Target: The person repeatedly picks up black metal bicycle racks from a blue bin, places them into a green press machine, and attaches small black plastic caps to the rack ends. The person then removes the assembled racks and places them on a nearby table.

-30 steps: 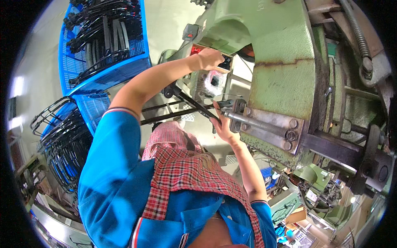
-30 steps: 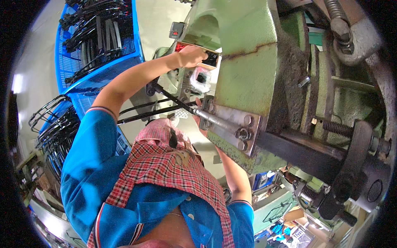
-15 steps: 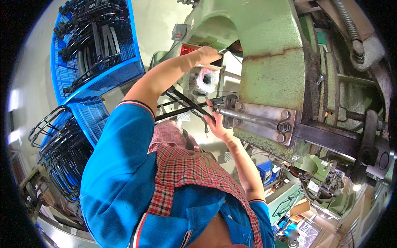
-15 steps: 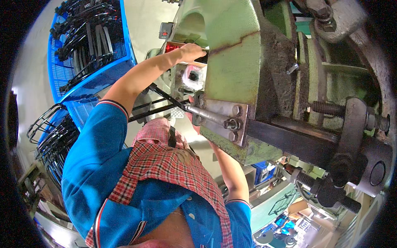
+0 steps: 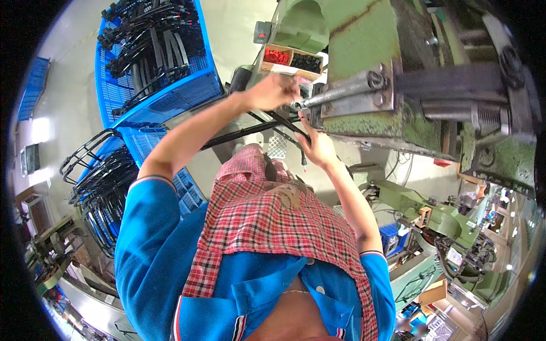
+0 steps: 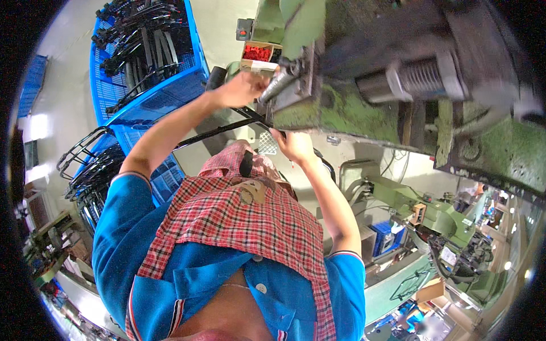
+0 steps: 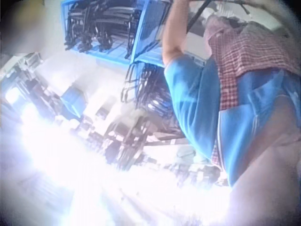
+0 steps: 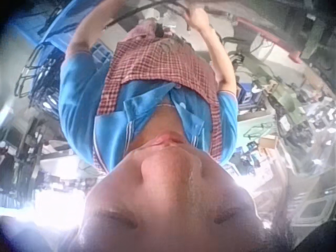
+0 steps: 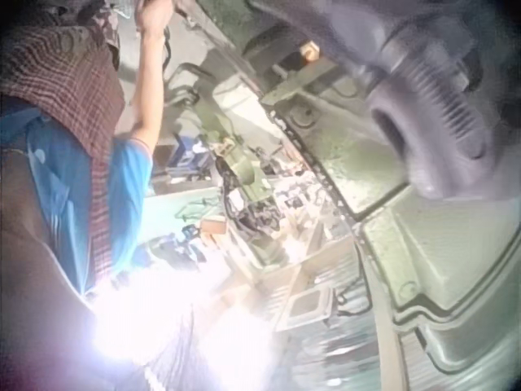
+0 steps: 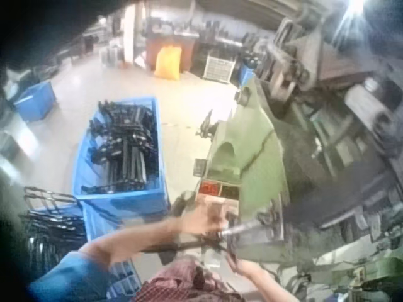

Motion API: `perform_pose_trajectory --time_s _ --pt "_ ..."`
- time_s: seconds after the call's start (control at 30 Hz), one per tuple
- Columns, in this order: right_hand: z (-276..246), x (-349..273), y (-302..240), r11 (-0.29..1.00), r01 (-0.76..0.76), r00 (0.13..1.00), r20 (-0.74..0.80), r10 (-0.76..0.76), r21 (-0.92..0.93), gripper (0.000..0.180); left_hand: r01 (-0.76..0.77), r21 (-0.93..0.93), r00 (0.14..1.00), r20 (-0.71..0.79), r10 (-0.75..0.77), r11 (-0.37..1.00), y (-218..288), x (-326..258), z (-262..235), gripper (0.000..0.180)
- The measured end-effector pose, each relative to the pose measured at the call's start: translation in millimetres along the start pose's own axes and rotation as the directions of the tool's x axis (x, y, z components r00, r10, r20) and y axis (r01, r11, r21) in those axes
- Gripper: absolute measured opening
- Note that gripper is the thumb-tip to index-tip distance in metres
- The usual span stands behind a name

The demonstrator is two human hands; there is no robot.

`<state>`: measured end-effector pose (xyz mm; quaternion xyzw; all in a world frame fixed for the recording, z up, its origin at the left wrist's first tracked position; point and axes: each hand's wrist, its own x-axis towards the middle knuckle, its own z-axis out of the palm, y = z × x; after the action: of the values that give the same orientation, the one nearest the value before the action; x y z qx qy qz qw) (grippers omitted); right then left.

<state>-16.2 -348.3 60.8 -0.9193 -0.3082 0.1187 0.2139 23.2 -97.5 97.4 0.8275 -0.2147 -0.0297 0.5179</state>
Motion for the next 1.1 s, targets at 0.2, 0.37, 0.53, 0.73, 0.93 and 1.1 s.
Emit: perform_pose_trajectory --time_s 0.2,0.37,0.53,0.73,0.93,1.1 --pt "-5 4 -4 0.999 -0.035 0.999 0.015 0.034 0.008 0.042 0.202 0.017 0.967 -0.164 -0.196 0.979 31 -32 40 0.022" --pt "-5 3 0 0.999 0.024 0.999 -0.023 -0.023 0.042 0.055 0.245 -0.085 0.921 -0.289 -0.259 0.966 36 -37 56 0.019" --pt "-10 1 -2 0.998 0.018 1.0 -0.012 -0.017 0.062 0.054 0.242 -0.047 0.903 -0.354 -0.243 0.969 43 -37 72 0.02" --pt "-14 -2 -7 0.999 0.005 1.0 0.011 -0.005 0.047 0.052 0.337 0.592 0.939 -0.269 -0.215 0.732 43 -34 85 0.042" --pt "-15 0 -3 1.0 0.012 0.999 0.049 -0.012 -0.017 0.058 0.063 0.769 0.99 -0.13 0.059 0.637 43 -64 36 0.043" --pt "-16 -5 5 1.0 0.021 0.999 0.038 -0.021 -0.017 0.059 -0.091 0.727 0.995 0.094 0.033 0.68 6 -75 3 0.029"
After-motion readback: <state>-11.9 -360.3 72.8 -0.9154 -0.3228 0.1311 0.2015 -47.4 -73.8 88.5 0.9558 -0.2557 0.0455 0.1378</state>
